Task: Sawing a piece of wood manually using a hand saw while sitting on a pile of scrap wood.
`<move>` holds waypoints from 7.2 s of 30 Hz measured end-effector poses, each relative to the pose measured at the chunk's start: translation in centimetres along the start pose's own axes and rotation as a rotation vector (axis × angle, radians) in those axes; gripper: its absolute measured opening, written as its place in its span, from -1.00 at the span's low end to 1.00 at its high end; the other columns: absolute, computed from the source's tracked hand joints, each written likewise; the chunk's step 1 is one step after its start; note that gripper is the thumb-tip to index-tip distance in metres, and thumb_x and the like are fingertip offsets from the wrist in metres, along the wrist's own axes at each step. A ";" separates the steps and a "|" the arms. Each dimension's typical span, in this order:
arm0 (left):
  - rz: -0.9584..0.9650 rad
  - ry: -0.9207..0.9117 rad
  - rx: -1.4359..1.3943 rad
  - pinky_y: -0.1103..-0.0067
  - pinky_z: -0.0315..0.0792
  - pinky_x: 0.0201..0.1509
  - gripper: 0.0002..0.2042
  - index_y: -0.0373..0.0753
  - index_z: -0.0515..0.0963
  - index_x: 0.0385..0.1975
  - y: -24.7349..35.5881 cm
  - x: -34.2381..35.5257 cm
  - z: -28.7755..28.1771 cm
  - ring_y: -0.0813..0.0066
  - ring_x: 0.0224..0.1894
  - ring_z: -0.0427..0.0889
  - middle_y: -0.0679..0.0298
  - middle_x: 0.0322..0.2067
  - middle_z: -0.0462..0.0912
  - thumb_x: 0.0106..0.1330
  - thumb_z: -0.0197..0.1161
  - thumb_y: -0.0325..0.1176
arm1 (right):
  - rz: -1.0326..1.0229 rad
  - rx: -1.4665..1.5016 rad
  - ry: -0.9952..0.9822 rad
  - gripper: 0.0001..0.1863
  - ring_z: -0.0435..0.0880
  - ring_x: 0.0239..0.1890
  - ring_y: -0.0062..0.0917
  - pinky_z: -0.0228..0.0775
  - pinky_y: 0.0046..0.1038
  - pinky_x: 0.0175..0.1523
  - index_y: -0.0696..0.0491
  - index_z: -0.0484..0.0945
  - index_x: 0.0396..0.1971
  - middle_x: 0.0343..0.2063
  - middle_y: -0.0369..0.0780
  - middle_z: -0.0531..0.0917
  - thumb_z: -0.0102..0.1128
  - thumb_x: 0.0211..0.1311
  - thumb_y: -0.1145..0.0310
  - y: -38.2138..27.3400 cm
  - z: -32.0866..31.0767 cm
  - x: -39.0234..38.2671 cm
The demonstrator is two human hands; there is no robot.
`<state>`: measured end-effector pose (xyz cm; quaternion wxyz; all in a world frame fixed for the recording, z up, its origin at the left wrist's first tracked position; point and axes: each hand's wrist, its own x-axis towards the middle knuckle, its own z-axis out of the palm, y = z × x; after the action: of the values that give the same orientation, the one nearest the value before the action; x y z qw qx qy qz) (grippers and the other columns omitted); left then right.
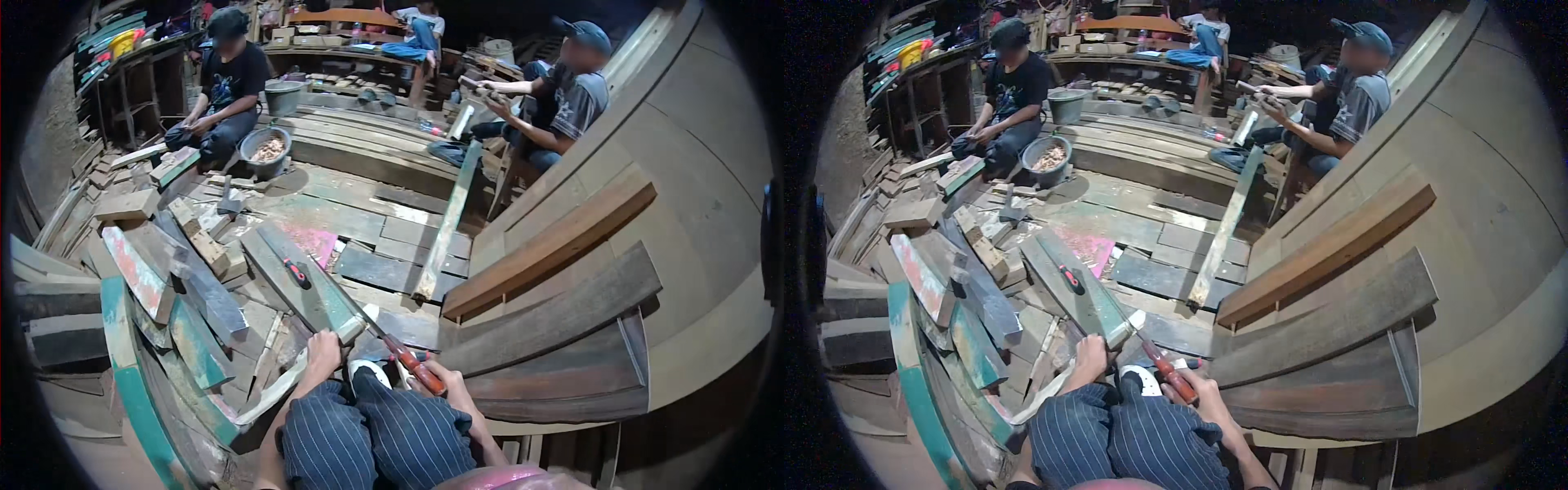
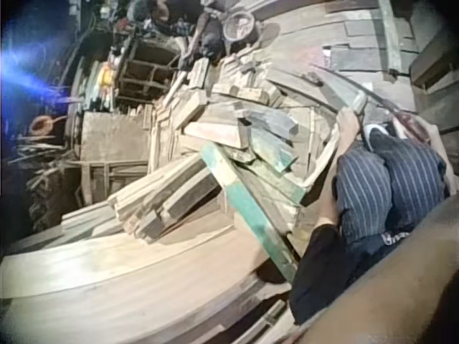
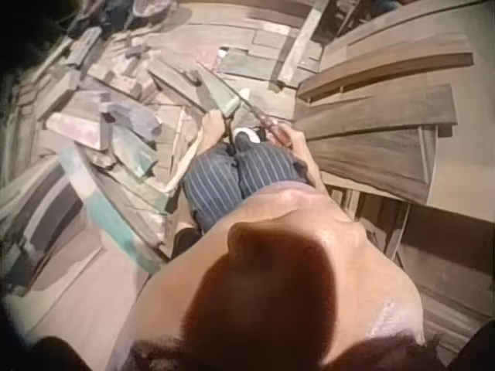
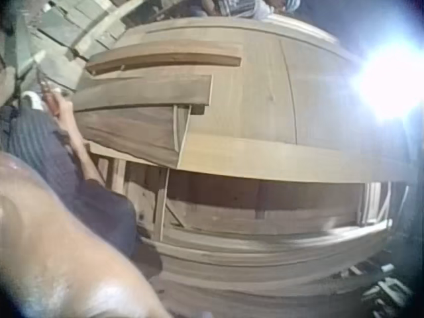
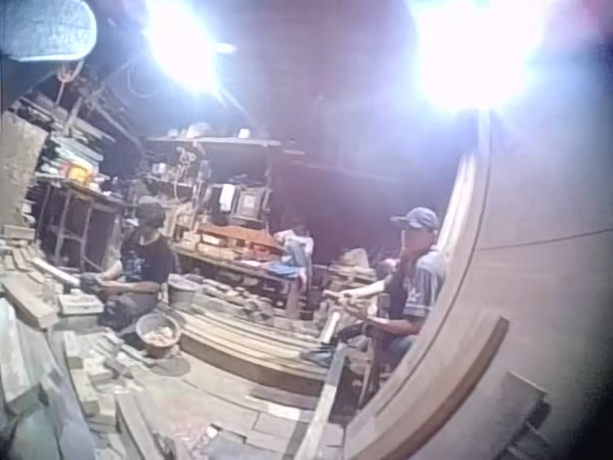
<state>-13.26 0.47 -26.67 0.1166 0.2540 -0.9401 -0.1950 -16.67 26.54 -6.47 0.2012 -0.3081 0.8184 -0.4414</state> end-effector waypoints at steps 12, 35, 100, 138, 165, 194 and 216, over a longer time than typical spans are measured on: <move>-0.088 -0.055 -0.028 0.19 0.51 -0.20 -0.66 -0.42 0.63 -0.51 0.3 1.2 -2.0 -0.10 -0.30 0.64 -0.13 -0.40 0.63 0.06 0.34 -0.17 | 0.085 0.050 -0.011 -0.68 0.36 -0.50 -0.70 0.27 -0.58 -0.38 0.21 0.52 -0.25 -0.60 -0.26 0.47 0.30 0.18 0.26 -1.1 -3.8 -1.6; -0.091 -0.119 -0.016 0.20 0.49 -0.17 -0.55 -0.40 0.64 -0.46 0.5 1.9 -2.3 -0.09 -0.25 0.63 -0.12 -0.38 0.62 0.03 0.37 -0.01 | -0.217 0.014 -0.037 -0.63 0.49 -0.53 -0.57 0.33 -0.50 -0.36 0.16 0.48 -0.09 -0.60 -0.19 0.52 0.28 0.19 0.27 2.1 -1.6 1.0; 0.221 0.118 -0.040 0.29 0.50 -0.10 -0.57 -0.23 0.58 -0.08 0.2 1.4 -1.6 0.05 -0.21 0.61 -0.03 -0.14 0.56 0.04 0.39 -0.21 | -0.158 -0.190 0.161 -0.82 0.40 -0.76 -0.55 0.18 -0.54 -0.54 0.16 0.54 -0.41 -0.77 -0.24 0.45 0.28 0.10 0.36 3.0 -5.6 -2.2; 0.063 -0.139 -0.042 0.13 0.52 -0.21 -0.74 -0.42 0.51 -0.23 1.1 0.4 -1.2 -0.18 -0.32 0.63 -0.22 -0.44 0.60 0.05 0.17 -0.48 | -0.156 -0.072 0.120 -0.83 0.46 -0.76 -0.41 0.25 -0.49 -0.58 0.14 0.48 -0.43 -0.75 -0.15 0.45 0.29 0.12 0.42 3.7 0.2 1.1; 0.135 -0.103 -0.020 0.21 0.53 -0.17 -0.64 -0.45 0.44 -0.13 1.0 0.0 -0.2 -0.07 -0.24 0.63 -0.18 -0.29 0.60 -0.01 0.13 -0.57 | -0.028 -0.309 0.118 -0.78 0.51 -0.67 -0.32 0.25 -0.44 -0.47 0.10 0.54 -0.42 -0.64 -0.16 0.53 0.32 0.02 0.29 1.0 -7.4 -8.4; 0.104 -0.158 0.005 0.19 0.54 -0.21 -0.68 -0.45 0.48 -0.14 1.8 0.2 -1.7 -0.10 -0.31 0.64 -0.16 -0.39 0.61 0.04 0.07 -0.59 | -0.166 0.027 0.176 -0.84 0.56 -0.67 -0.33 0.31 -0.44 -0.51 0.17 0.47 -0.40 -0.68 -0.08 0.50 0.27 0.13 0.44 5.4 2.5 3.8; 0.016 -0.146 -0.013 0.14 0.52 -0.19 -0.75 -0.42 0.52 -0.23 0.3 -0.3 -1.5 -0.18 -0.30 0.62 -0.22 -0.43 0.59 0.04 0.12 -0.54 | -0.113 -0.082 0.148 -0.84 0.50 -0.72 -0.31 0.26 -0.48 -0.53 0.13 0.50 -0.42 -0.68 -0.12 0.51 0.31 0.10 0.42 3.7 2.0 0.6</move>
<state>-12.69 0.36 -25.27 0.0512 0.2307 -0.9468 -0.2183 -17.11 26.47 -10.73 0.1019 -0.3284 0.8297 -0.4397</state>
